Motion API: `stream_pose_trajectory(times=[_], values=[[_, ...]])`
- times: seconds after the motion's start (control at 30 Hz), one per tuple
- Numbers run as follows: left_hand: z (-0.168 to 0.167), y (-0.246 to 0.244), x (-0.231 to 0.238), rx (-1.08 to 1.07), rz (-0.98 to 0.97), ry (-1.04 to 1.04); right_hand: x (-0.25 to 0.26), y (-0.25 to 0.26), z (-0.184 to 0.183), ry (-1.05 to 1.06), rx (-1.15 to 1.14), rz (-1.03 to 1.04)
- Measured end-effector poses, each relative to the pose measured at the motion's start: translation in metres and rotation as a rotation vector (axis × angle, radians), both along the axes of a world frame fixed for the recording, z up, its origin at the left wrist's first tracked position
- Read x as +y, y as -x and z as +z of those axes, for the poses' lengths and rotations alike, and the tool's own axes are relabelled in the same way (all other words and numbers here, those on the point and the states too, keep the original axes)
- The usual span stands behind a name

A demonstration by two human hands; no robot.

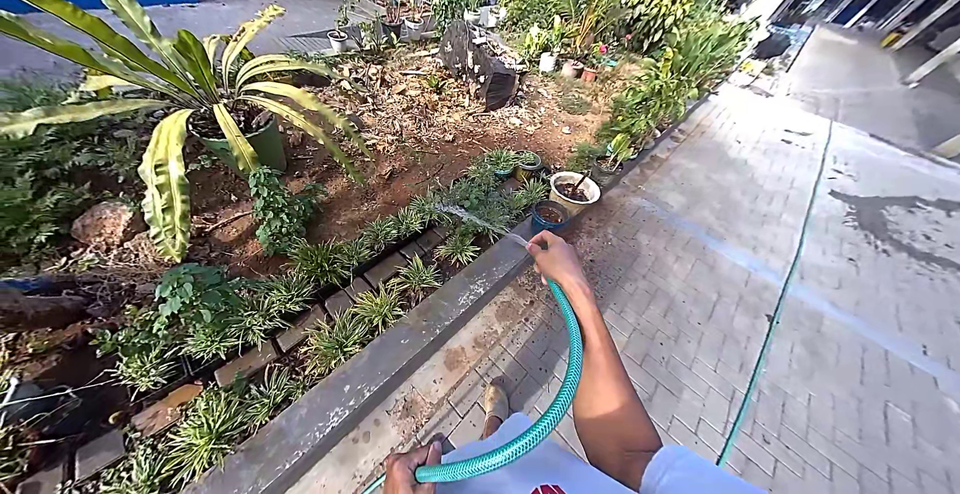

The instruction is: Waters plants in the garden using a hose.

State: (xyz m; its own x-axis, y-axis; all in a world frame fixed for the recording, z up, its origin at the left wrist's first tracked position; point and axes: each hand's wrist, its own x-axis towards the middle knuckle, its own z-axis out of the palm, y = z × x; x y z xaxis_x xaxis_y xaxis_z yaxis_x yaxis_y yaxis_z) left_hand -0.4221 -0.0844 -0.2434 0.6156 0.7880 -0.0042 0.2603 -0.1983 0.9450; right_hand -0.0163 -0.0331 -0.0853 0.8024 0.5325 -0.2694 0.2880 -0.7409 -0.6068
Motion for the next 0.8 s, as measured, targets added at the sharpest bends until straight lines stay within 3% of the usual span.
stream_pose_trajectory(times=[0.8], values=[[-0.002,-0.004,0.003,0.0,-0.021,0.006,-0.006,-0.006,-0.001,-0.024,-0.005,-0.06]])
